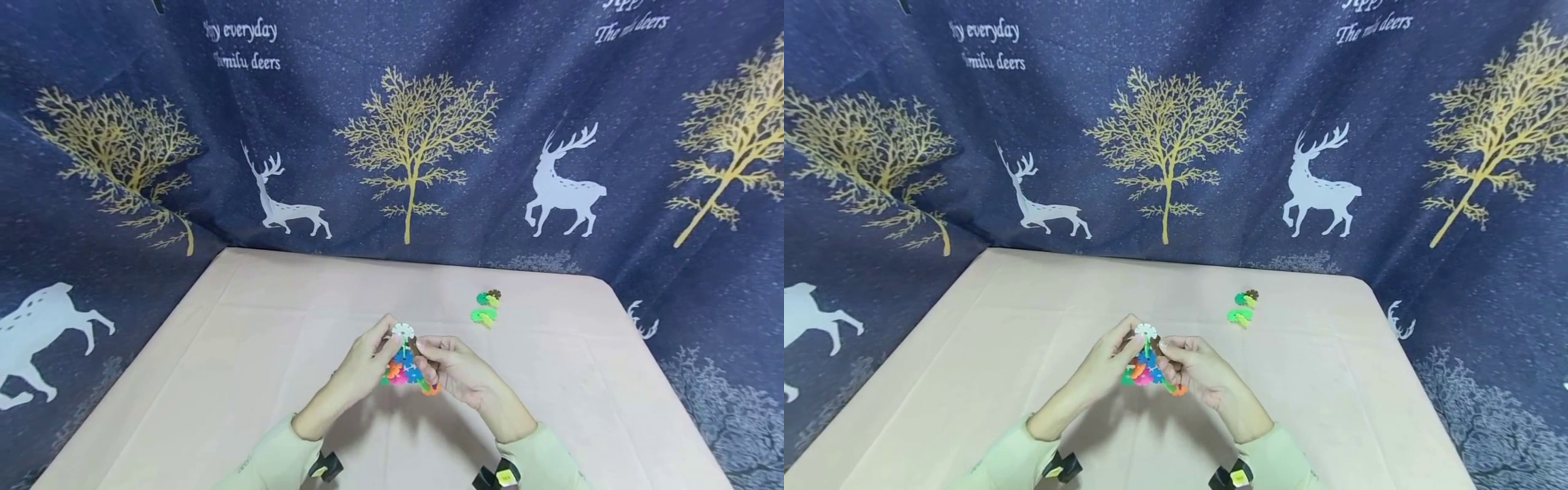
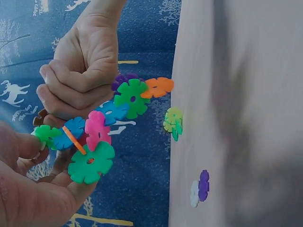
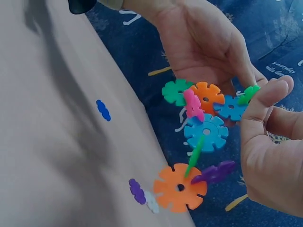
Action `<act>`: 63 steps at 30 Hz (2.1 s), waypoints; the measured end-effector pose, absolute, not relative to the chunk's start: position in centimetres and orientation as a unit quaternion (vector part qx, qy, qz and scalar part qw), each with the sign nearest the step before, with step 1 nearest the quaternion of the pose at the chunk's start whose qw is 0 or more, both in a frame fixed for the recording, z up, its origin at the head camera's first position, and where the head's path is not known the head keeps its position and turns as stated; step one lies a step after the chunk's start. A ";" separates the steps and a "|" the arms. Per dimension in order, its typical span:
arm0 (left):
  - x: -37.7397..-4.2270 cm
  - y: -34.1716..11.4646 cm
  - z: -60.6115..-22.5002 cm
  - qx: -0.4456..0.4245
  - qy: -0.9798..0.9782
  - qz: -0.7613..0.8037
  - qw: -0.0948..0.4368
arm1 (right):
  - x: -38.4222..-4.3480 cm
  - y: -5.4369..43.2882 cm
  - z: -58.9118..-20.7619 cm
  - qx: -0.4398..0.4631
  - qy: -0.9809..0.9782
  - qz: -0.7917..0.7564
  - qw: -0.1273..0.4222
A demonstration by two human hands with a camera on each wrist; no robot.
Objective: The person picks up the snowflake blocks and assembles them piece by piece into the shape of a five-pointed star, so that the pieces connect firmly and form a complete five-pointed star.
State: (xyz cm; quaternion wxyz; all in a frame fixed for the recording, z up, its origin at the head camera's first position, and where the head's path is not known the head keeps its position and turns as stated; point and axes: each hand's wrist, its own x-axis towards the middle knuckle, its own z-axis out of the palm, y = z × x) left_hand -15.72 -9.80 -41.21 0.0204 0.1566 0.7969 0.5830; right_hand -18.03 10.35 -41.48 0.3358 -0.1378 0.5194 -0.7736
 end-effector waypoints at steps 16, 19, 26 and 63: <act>-16.0 -9.9 -41.7 0.174 0.826 0.536 -0.015 | -18.0 10.6 -41.7 -0.147 0.523 -0.764 0.348; -16.1 -9.7 -41.8 0.186 0.839 0.509 -0.051 | -17.9 10.6 -41.7 -0.158 0.523 -0.762 0.349; -16.0 -9.3 -41.6 0.195 0.826 0.527 -0.053 | -17.9 10.5 -41.5 -0.188 0.523 -0.758 0.341; -15.3 -13.5 -43.3 0.083 0.812 0.578 0.019 | -22.2 7.3 -47.2 -0.279 0.912 -0.267 0.136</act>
